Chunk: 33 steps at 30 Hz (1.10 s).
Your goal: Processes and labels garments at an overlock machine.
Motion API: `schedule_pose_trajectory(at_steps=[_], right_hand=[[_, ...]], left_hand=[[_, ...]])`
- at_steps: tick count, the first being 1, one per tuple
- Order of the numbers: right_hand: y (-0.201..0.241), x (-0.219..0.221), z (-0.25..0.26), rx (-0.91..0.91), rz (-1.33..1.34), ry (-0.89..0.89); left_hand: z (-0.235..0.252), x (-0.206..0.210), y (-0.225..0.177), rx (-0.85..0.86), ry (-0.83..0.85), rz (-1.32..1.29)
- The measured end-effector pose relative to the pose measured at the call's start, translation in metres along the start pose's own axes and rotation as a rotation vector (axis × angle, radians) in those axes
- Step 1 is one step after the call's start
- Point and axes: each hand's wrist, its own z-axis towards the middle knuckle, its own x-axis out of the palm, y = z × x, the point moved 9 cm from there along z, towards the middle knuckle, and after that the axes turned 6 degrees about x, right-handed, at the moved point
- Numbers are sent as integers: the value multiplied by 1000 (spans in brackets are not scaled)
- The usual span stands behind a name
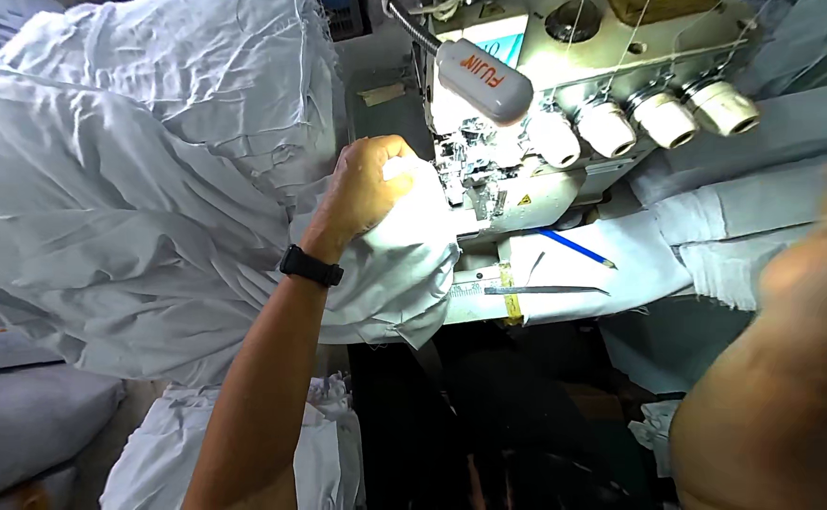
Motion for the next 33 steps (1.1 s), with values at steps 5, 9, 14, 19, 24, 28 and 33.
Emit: schedule_pose_trajectory(at_steps=[5,9,14,19,24,28,33], right_hand=[[13,156,-85,-21,43,524],[-24,178,-107,322,483,628],[-22,155,-112,267,646,581],[-20,158,-98,311,633,497],[-20,157,-98,339,638,482],[-17,171,-111,351,662,463],[-12,112,-71,77,314,596]], left_hand=[[1,-3,0,-46,19,12],[-5,-8,-4,-169,76,101],[6,-5,-7,-212,47,194],[31,3,1,-11,-106,167],[34,6,-1,-40,-111,158],[19,-1,-5,-34,-104,133],[-1,-14,9,-10,-121,178]])
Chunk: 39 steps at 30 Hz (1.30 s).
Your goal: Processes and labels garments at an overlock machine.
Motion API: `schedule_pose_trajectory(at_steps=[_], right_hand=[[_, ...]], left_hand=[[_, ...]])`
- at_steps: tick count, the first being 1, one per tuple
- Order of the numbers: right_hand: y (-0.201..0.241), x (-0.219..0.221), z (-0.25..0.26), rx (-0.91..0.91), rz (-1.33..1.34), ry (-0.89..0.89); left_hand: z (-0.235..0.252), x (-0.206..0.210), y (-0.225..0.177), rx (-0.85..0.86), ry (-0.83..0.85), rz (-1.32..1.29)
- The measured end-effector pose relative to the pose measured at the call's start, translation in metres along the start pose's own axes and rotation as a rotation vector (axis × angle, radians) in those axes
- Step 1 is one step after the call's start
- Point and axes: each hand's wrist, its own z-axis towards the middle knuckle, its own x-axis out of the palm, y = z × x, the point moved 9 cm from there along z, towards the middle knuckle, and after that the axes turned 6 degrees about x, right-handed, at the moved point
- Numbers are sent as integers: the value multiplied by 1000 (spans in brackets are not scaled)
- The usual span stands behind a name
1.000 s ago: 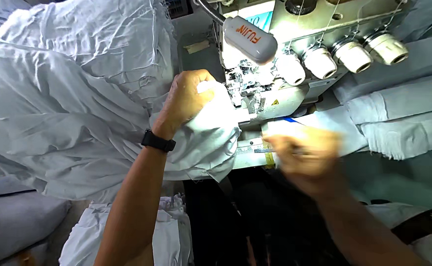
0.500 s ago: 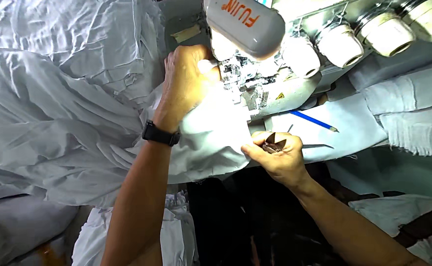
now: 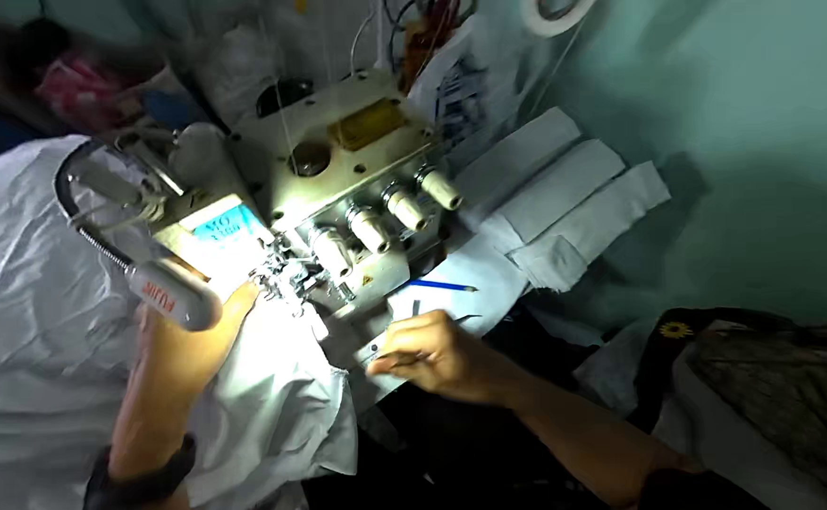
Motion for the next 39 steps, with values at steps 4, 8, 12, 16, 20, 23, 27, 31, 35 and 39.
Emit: schedule_pose_trajectory(at_steps=[4,8,12,16,20,23,27,31,35,39], right_hand=[[14,-143,15,227,-364,-391],[-40,-222,85,593,-560,-440],[-93,-240,152,565,-656,-359],[-118,-217,180,573,-1016,-20],[-131,-213,181,676,-1159,52],[-121,-227,179,578,-998,-91],[-98,-253,151,557,-604,-363],[-71,-257,125,522,-310,-478],[-13,-221,85,424,-74,-367],[42,-101,22,235,191,29]], left_hand=[[-34,-43,-1,166,-39,40],[-61,-71,-23,239,-29,-77],[-82,-86,-46,257,-23,-218],[-92,-90,-65,272,-16,-280],[-92,-86,-76,283,-17,-250],[-97,-92,-75,279,-12,-311],[-96,-85,-84,301,21,-323],[-93,-61,-115,331,38,-353],[-95,-26,-150,350,49,-482],[-93,21,-165,322,3,-613]])
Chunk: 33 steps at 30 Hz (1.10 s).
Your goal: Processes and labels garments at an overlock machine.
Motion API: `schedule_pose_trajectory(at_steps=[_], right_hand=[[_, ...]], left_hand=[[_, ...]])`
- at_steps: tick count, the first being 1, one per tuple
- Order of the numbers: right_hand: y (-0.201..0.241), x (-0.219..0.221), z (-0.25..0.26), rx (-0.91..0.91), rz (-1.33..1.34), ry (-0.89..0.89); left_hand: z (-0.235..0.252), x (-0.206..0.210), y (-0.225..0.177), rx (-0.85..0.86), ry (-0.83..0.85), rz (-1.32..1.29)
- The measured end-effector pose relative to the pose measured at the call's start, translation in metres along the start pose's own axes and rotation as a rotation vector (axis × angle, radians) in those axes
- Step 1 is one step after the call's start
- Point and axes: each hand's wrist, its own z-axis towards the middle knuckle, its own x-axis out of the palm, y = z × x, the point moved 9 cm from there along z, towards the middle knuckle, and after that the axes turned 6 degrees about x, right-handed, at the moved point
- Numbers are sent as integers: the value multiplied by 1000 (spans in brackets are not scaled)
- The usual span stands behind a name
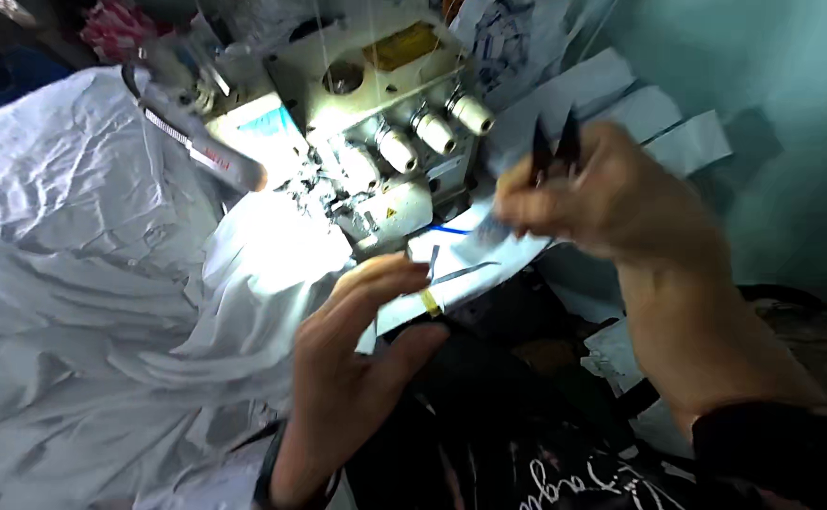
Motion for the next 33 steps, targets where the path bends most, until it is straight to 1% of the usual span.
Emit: schedule_pose_trajectory(at_steps=[1,2,4,6,8,10,11,13,15,17,19,22,24,26,28,30,33], right_hand=[[-3,31,-12,-33,30,102],[-8,54,-21,-39,57,164],[-19,81,-28,-35,56,171],[-26,92,-30,-68,-12,120],[-28,99,-32,-104,-102,43],[-32,100,-37,-78,-179,-50],[-37,101,-38,-31,-171,-72],[-55,111,-38,108,-28,5],[-70,127,-40,252,152,94],[-77,132,-39,280,221,62],[-75,133,-36,223,159,42],[-66,136,-34,111,62,130],[-64,139,-33,61,33,176],[-64,140,-33,42,14,173],[-66,137,-34,47,-11,128],[-71,132,-38,80,4,96],[-78,131,-47,124,52,139]], left_hand=[[0,9,7,-23,9,-45],[-3,15,16,-68,13,-93],[-17,17,31,-183,-41,-173],[-33,10,38,-223,-145,-174],[-47,0,35,-161,-237,-22],[-57,-10,25,-60,-281,276],[-61,-12,19,-2,-281,433],[-68,-8,7,132,-234,666],[-74,1,0,233,-162,801],[-76,6,-1,259,-110,849],[-74,3,5,188,-76,791],[-70,-6,22,8,-38,496],[-73,-9,32,-76,-67,293],[-78,-12,40,-157,-132,148],[-83,-14,47,-244,-177,62],[-89,-15,51,-298,-208,30],[-94,-16,54,-311,-263,29]])
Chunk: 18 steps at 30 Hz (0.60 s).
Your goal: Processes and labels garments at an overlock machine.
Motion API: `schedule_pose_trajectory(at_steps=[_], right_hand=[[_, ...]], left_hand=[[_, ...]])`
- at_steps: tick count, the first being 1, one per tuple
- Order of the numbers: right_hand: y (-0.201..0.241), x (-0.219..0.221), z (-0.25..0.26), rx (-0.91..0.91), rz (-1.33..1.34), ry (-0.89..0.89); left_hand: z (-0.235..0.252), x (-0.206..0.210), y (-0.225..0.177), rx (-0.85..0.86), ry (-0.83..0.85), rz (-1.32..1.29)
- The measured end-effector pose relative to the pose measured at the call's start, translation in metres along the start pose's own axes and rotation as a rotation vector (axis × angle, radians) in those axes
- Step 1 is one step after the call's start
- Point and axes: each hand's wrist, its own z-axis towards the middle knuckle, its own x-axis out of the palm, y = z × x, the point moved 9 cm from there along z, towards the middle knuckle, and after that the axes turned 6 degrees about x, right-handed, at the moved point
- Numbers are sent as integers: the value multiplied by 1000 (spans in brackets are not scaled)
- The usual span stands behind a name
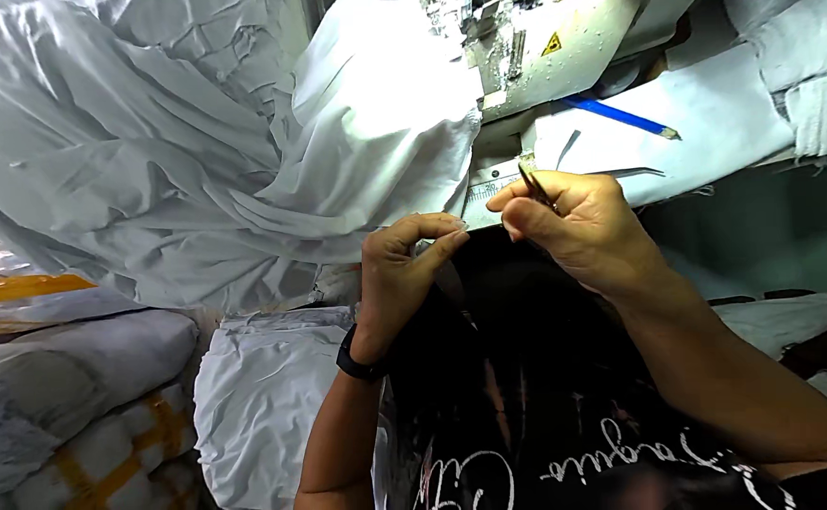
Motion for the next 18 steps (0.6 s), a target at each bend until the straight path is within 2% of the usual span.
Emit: schedule_pose_trajectory(at_steps=[4,9,18], right_hand=[[-17,11,-2,55,28,57],[-32,24,-6,134,222,5],[-34,34,-7,85,279,-63]], left_hand=[[-3,0,5,-16,-70,-11],[-7,3,10,-55,-164,-59],[-14,4,13,-65,-397,-28]])
